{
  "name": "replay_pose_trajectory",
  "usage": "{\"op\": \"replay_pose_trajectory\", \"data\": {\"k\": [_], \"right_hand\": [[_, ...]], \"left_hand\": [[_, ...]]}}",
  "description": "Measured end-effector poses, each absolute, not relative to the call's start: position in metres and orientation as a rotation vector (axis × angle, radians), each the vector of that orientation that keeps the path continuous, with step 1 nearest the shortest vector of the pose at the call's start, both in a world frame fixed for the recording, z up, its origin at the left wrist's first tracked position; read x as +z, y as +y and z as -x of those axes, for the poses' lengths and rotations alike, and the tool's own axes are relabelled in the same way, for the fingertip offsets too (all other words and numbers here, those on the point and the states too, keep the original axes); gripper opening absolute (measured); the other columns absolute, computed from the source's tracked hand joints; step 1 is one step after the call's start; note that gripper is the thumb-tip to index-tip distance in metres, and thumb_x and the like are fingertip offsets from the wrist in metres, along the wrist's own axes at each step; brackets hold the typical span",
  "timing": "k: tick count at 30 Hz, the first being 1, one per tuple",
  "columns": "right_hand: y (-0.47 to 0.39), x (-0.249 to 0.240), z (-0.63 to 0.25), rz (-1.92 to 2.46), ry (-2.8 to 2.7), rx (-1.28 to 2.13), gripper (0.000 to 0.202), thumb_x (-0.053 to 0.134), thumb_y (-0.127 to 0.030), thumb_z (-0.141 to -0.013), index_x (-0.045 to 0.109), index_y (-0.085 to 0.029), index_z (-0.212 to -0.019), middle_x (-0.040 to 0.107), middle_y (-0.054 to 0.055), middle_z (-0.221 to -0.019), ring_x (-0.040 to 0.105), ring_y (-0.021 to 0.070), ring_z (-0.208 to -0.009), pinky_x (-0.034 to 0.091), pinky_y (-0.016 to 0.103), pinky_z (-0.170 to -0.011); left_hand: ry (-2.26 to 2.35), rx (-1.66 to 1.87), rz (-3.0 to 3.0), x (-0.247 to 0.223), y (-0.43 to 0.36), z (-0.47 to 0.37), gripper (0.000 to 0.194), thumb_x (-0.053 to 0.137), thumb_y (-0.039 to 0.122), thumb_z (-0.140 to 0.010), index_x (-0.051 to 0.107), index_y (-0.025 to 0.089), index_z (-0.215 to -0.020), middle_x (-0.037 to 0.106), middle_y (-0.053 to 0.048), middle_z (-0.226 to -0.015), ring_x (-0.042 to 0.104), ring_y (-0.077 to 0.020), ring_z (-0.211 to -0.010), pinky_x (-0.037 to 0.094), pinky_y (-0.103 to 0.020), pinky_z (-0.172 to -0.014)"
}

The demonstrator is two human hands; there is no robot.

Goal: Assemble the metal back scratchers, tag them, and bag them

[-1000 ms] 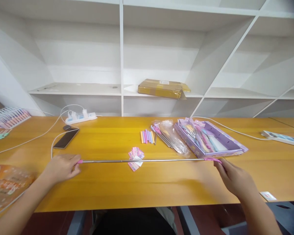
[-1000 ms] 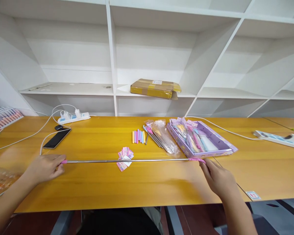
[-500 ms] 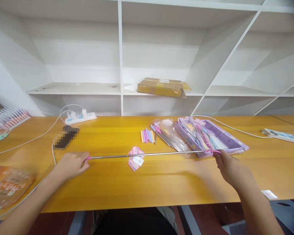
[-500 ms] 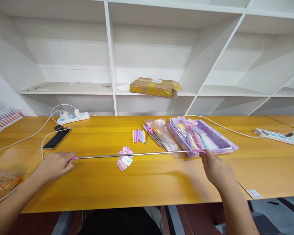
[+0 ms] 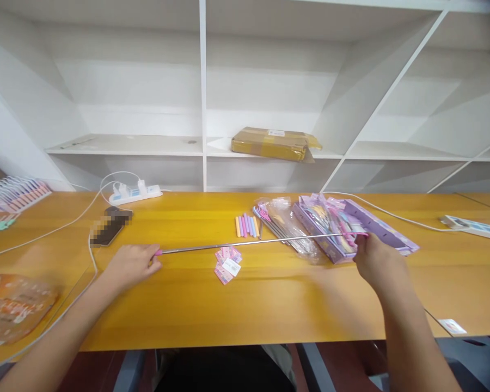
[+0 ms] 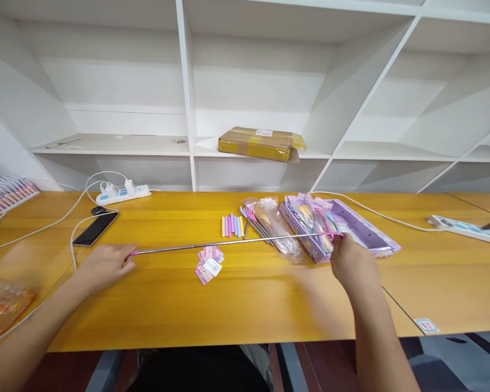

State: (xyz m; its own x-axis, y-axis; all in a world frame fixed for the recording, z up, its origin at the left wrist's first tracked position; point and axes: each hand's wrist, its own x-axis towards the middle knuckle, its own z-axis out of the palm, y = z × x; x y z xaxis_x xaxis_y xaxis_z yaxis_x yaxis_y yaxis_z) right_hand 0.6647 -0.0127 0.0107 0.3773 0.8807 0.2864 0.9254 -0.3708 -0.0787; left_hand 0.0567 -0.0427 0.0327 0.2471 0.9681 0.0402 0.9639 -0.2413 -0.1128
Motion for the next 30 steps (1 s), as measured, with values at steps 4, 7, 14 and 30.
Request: {"op": "replay_pose_trajectory", "data": {"k": [4,7,14,30], "right_hand": [[-0.007,0.031,-0.602,2.373,-1.707,-0.283,0.039,0.032,-0.03,-0.109,0.065,-0.01,-0.116,0.072,0.019,-0.084,0.066,0.0266,-0.068,0.034,0.034,-0.061],[-0.017,0.033,-0.523,2.172,-1.913,-0.331,0.034,0.031,-0.025,-0.109,0.062,-0.012,-0.112,0.069,0.014,-0.078,0.065,0.0243,-0.062,0.032,0.031,-0.057],[-0.024,0.016,-0.446,1.729,-2.421,-0.162,0.027,0.036,-0.022,-0.108,0.062,-0.016,-0.102,0.068,0.009,-0.077,0.062,0.0197,-0.062,0.031,0.028,-0.057],[0.109,-0.093,-0.602,1.895,-1.866,-0.046,0.043,0.059,-0.043,-0.097,0.066,-0.009,-0.122,0.074,0.016,-0.103,0.068,0.0272,-0.103,0.049,0.036,-0.092]], "left_hand": [[-1.844,-0.024,2.449,0.039,-0.032,-0.104,0.028,0.045,0.028,-0.094,0.07,0.019,-0.101,0.08,-0.012,-0.095,0.074,-0.0293,-0.08,0.045,-0.034,-0.068],[-1.824,-0.116,2.522,0.037,-0.026,-0.153,0.029,0.044,0.027,-0.096,0.07,0.017,-0.106,0.079,-0.013,-0.092,0.074,-0.0288,-0.08,0.048,-0.035,-0.07],[-1.799,-0.09,2.668,0.008,-0.025,-0.197,0.024,0.045,0.03,-0.101,0.065,0.017,-0.099,0.075,-0.012,-0.081,0.072,-0.0278,-0.074,0.047,-0.033,-0.066],[-2.111,-0.704,2.775,-0.059,-0.009,-0.17,0.018,0.036,0.018,-0.102,0.038,0.021,-0.119,0.062,-0.003,-0.08,0.062,-0.0219,-0.065,0.036,-0.031,-0.064]]}}
